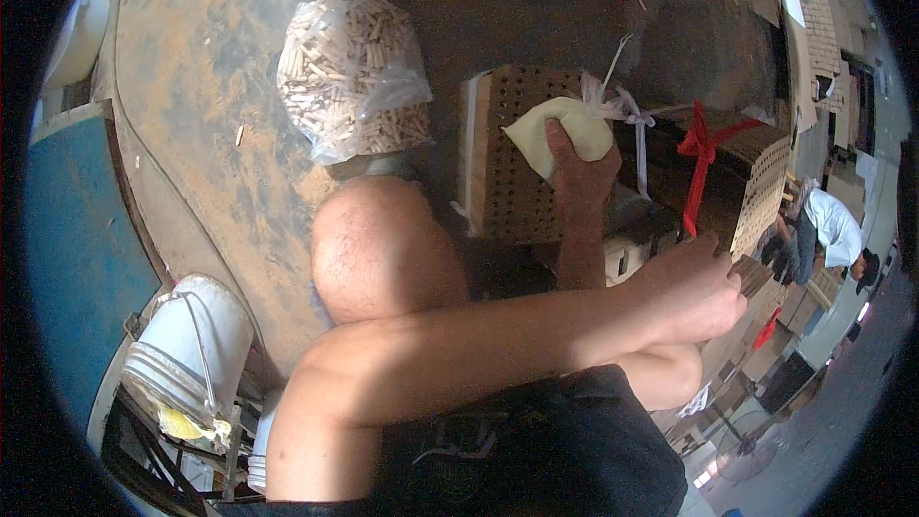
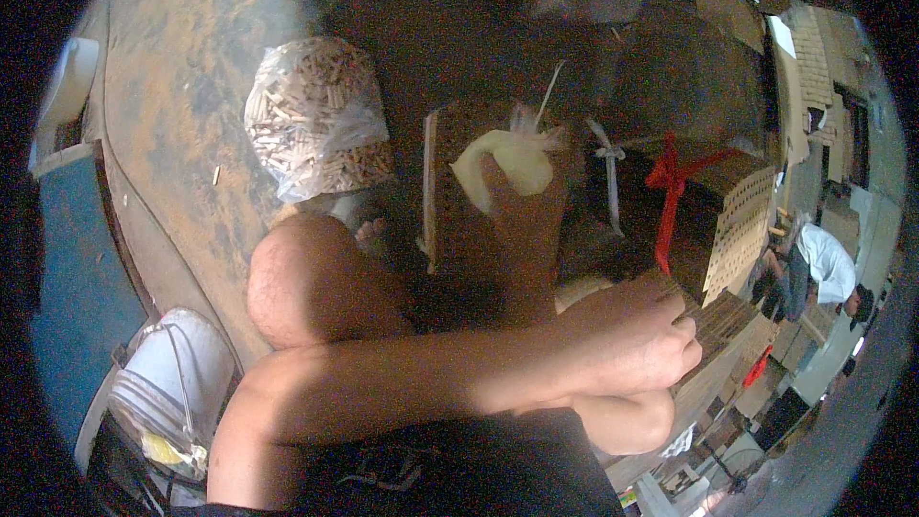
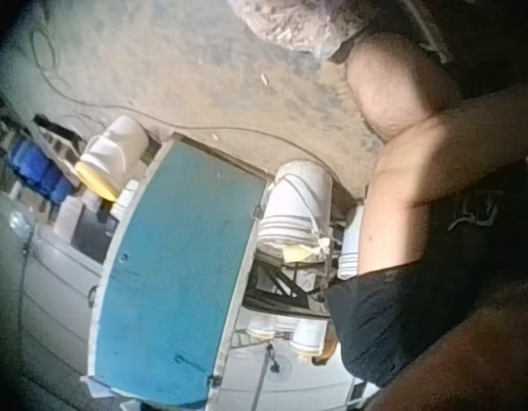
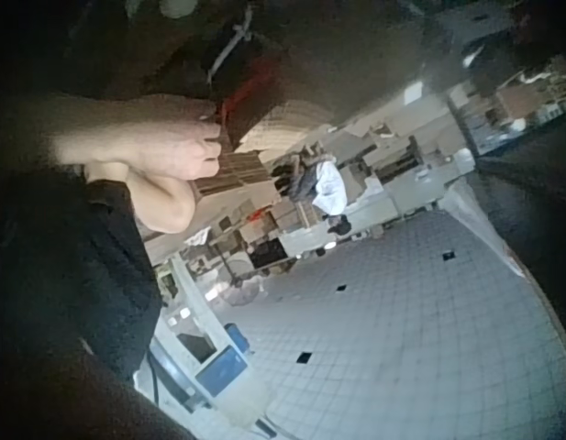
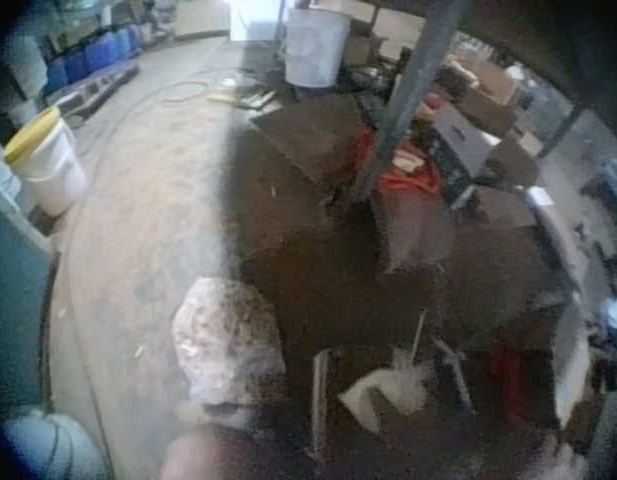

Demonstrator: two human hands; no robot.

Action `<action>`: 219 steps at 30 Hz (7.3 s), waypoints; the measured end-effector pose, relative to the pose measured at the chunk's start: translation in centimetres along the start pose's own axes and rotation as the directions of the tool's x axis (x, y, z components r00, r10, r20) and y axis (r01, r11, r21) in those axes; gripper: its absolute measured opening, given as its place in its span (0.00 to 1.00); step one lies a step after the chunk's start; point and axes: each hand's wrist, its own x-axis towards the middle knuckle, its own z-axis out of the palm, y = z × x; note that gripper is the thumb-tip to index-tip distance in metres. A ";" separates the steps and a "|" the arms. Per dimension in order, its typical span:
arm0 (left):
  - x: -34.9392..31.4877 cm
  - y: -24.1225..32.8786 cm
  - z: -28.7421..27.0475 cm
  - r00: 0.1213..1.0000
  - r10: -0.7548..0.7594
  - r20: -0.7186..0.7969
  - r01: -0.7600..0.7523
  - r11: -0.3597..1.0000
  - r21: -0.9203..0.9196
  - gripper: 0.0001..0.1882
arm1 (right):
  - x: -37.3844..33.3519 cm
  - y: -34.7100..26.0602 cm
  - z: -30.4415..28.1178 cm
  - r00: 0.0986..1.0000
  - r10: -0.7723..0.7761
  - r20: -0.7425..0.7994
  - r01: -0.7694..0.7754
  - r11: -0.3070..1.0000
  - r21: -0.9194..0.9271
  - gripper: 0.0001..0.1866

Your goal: The person inserts wooden pegs into pre-drilled holes of a furniture panel. They take pegs from a bag and place them into the grid of holes on the panel.

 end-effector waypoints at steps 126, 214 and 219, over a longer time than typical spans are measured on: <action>-0.8 0.4 1.2 0.998 0.050 0.037 -0.056 0.985 0.163 0.06 | -2.0 1.8 -2.8 0.998 -0.041 -0.051 0.030 0.978 -0.207 0.22; -1.1 0.9 2.8 0.998 0.054 0.013 -0.055 0.995 0.082 0.06 | -5.0 1.4 -4.3 0.998 0.007 -0.070 -0.013 0.995 -0.098 0.21; -1.0 0.9 2.6 0.998 0.054 0.012 -0.055 0.996 0.073 0.06 | -4.7 2.2 -4.3 0.999 -0.039 -0.010 0.036 0.978 -0.206 0.21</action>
